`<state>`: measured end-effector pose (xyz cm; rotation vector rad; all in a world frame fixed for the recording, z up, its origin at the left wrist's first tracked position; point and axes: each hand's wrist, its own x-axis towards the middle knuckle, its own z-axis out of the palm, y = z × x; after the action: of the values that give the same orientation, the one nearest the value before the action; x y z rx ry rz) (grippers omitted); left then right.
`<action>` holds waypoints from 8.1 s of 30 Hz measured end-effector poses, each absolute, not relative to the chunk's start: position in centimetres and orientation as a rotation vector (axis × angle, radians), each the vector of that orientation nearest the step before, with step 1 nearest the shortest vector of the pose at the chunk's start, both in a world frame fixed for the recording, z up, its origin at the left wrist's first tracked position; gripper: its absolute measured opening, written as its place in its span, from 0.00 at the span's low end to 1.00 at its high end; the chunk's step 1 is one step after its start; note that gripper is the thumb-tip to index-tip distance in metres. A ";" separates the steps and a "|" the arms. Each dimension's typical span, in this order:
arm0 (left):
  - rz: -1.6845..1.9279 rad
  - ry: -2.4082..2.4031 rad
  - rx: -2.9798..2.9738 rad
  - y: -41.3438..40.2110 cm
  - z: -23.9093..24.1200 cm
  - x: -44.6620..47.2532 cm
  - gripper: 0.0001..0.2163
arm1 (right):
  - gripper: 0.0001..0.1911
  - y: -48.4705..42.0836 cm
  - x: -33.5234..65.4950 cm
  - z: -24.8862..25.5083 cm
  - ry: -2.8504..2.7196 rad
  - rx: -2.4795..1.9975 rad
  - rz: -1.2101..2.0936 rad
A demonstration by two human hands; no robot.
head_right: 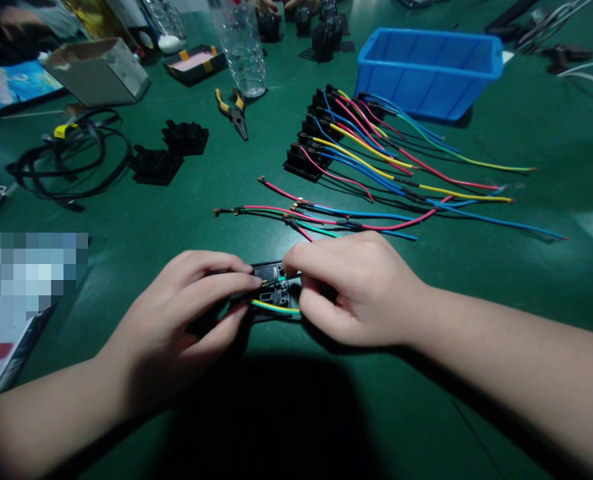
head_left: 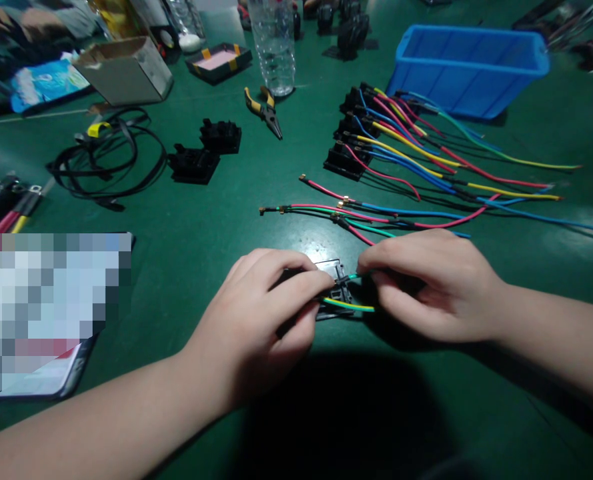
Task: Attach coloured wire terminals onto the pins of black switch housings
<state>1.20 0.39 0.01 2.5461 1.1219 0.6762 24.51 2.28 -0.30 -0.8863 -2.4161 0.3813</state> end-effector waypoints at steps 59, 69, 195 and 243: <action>0.682 1.116 2.434 0.5 0.2 1.3 0.10 | 0.13 2.7 24.6 -0.3 -2.455 -0.696 0.601; 0.687 1.114 2.436 0.5 0.1 1.2 0.10 | 0.13 2.7 24.7 -0.3 -2.465 -0.714 0.589; 0.651 1.049 2.310 0.6 -0.2 0.9 0.14 | 0.16 3.3 24.4 -0.8 -2.422 -1.379 -0.050; 0.614 1.074 2.302 0.7 0.1 1.0 0.13 | 0.15 2.3 24.3 0.3 -1.908 -0.763 0.196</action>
<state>1.01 0.72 0.11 2.3016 1.0740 0.6139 24.30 2.25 0.34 -0.7634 -1.9079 0.1957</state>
